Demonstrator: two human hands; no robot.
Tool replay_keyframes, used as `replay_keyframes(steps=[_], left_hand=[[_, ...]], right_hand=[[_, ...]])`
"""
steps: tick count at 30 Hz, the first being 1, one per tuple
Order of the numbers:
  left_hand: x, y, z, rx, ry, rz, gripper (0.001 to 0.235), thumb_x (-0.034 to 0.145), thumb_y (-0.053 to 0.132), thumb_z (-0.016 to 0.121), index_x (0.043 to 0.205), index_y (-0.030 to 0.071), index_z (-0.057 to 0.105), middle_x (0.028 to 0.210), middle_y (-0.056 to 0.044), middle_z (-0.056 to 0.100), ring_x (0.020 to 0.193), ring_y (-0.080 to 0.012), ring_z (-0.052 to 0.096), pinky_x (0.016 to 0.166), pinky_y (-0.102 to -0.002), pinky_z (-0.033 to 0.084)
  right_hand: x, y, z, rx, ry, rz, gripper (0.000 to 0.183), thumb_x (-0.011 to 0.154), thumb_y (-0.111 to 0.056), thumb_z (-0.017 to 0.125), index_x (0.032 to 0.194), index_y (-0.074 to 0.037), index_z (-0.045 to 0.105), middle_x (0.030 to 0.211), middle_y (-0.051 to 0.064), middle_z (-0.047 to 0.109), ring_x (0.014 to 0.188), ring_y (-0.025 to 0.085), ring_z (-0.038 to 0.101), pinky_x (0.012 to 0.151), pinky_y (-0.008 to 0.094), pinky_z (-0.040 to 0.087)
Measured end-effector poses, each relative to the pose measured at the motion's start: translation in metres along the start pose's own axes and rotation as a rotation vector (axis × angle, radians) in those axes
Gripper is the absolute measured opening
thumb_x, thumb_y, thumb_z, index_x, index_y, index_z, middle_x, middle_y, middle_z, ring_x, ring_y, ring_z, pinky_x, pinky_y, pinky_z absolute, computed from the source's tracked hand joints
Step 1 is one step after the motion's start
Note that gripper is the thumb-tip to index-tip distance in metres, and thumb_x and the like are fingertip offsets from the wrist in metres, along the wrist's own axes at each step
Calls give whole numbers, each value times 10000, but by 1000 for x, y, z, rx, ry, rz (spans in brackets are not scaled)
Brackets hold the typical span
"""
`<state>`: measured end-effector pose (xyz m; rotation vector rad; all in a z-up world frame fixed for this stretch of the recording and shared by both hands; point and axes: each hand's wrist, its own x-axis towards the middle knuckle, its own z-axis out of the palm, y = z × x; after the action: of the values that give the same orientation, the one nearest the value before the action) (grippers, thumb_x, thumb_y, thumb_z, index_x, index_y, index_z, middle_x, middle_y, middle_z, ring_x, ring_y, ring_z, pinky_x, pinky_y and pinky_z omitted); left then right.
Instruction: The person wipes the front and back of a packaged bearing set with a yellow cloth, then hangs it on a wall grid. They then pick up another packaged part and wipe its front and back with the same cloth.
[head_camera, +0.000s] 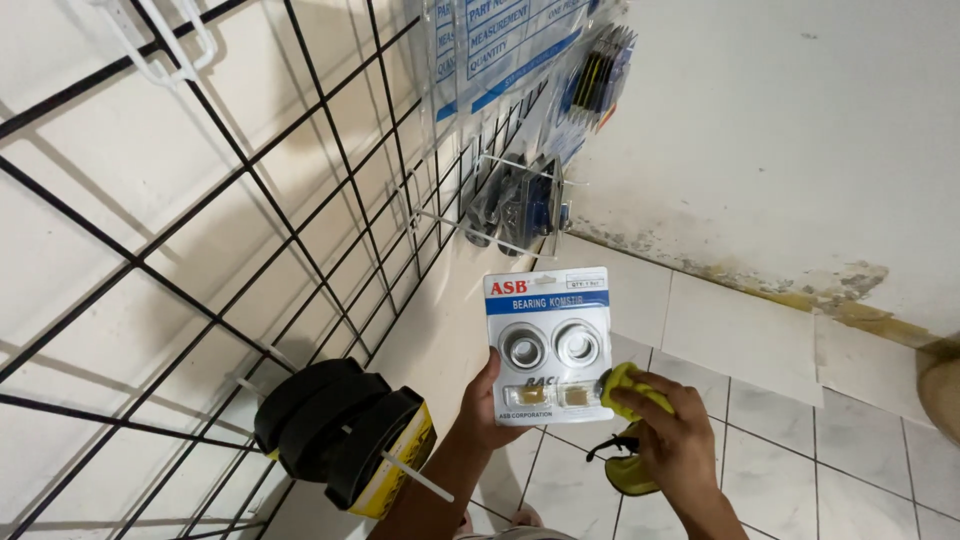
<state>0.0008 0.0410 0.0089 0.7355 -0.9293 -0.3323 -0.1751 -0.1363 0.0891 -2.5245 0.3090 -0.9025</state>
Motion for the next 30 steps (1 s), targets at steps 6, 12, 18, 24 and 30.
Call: replay_keyframes(steps=[6, 12, 18, 24, 30], left_hand=[[0, -4, 10, 190, 26, 175, 798, 897, -7, 766, 1543, -14, 297, 1433, -192, 569, 1262, -272, 608, 1151, -432, 532], [3, 14, 5, 337, 82, 27, 789, 852, 46, 782, 1517, 21, 358, 1377, -141, 615, 1199, -247, 630, 1078, -374, 524], [-6, -7, 9, 201, -54, 271, 975, 894, 29, 789, 1630, 1, 150, 1589, -283, 412, 1391, -358, 525, 1182, -487, 473], [-1, 3, 3, -96, 57, -189, 451, 1104, 114, 454, 1507, -36, 319, 1419, -169, 559, 1190, -204, 583, 1093, -393, 466], [-3, -19, 8, -1052, 29, -608, 607, 1118, 448, 368, 1578, 52, 371, 1464, -198, 563, 1278, -312, 601, 1117, -483, 486]], right_hand=[[9, -1, -5, -109, 41, -90, 546, 606, 95, 696, 1086, -146, 796, 1284, 73, 678, 981, 251, 638, 879, 359, 534], [-14, 2, 6, -64, -41, 8, 564, 619, 102, 671, 1095, -170, 801, 1292, 42, 676, 994, 232, 646, 852, 331, 552], [20, -5, -3, -115, 60, -9, 585, 632, 141, 664, 1120, -151, 801, 1256, 104, 673, 1017, 277, 659, 857, 364, 550], [17, -21, 0, -281, -87, -13, 485, 749, -39, 739, 1192, -235, 772, 1209, 22, 666, 892, 217, 670, 749, 357, 577], [26, -49, 1, -331, -164, -106, 374, 708, -130, 776, 1060, -257, 784, 1107, -72, 710, 782, 170, 637, 672, 332, 502]])
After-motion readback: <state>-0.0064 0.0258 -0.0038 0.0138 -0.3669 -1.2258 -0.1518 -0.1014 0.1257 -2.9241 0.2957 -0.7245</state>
